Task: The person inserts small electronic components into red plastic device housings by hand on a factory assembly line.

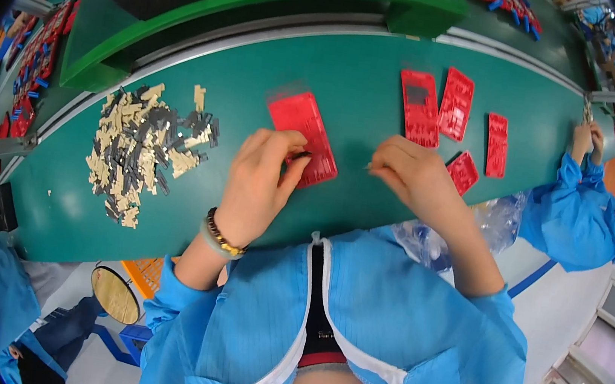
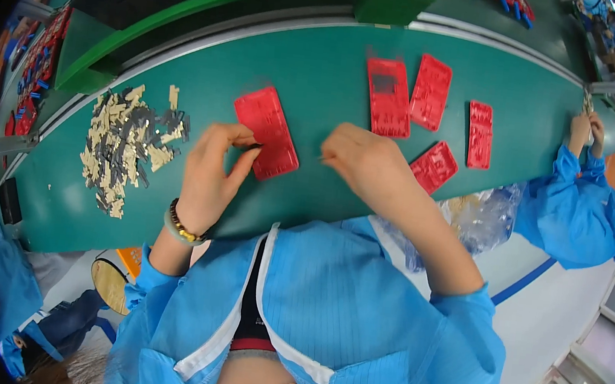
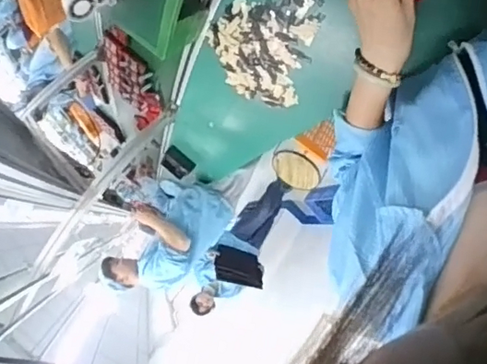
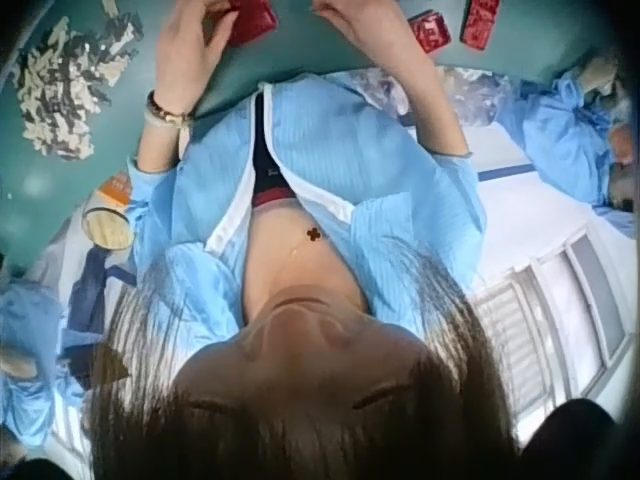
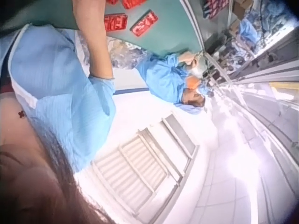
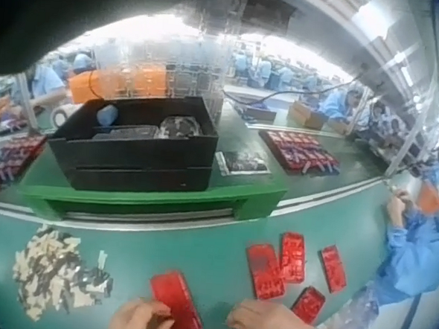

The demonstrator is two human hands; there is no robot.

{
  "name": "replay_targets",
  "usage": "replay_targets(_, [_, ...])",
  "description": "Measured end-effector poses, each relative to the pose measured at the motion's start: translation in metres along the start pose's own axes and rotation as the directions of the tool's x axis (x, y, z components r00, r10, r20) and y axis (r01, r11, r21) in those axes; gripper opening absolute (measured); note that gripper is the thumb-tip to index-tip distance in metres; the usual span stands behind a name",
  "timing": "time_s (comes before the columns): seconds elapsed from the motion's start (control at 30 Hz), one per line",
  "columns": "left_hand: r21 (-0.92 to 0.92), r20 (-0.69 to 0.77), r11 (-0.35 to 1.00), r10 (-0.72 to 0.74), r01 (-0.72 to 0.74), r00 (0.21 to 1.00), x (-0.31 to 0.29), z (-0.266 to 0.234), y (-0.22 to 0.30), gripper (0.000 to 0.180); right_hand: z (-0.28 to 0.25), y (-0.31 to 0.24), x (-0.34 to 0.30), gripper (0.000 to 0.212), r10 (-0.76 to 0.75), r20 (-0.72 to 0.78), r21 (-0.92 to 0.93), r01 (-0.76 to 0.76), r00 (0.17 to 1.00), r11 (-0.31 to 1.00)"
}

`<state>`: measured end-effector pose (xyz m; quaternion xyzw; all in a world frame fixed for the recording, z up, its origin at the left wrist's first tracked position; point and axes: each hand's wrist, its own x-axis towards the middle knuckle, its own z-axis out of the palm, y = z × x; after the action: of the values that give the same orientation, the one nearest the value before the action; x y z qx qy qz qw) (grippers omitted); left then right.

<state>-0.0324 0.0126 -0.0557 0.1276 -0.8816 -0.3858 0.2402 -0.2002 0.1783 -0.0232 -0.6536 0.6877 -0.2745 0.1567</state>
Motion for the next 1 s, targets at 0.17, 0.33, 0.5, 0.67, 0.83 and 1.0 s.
replay_targets(0.17, [-0.106,0.130,0.994,-0.011,0.025,0.991,0.003,0.000,0.003,0.026,0.026,-0.013,0.031,0.020,0.041,-0.192,-0.080,-0.057,0.980,0.995])
replay_targets(0.33, [-0.405,-0.020,0.859,-0.349,0.312,0.937,0.017,-0.009,-0.012,0.029,0.044,0.003,0.074,0.013,-0.066,-0.380,-0.031,0.058,0.923,0.998])
replay_targets(0.5, [0.409,0.025,0.902,0.139,-0.137,0.990,-0.007,0.030,-0.041,0.034,0.068,0.058,0.096,0.012,0.481,0.028,0.620,-0.392,0.876,0.679])
replay_targets(0.67, [0.501,0.080,0.846,0.164,-0.182,0.983,-0.009,0.039,-0.043,0.039,0.080,0.066,0.099,0.013,0.463,-0.041,0.527,-0.375,0.885,0.763])
replay_targets(0.83, [0.497,0.086,0.851,0.146,-0.169,0.986,-0.008,0.039,-0.043,0.039,0.084,0.061,0.102,0.013,0.484,-0.087,0.501,-0.382,0.871,0.777])
replay_targets(1.0, [0.487,0.084,0.858,0.139,-0.162,0.987,-0.008,0.037,-0.043,0.039,0.085,0.056,0.102,0.015,0.500,-0.126,0.482,-0.388,0.857,0.786])
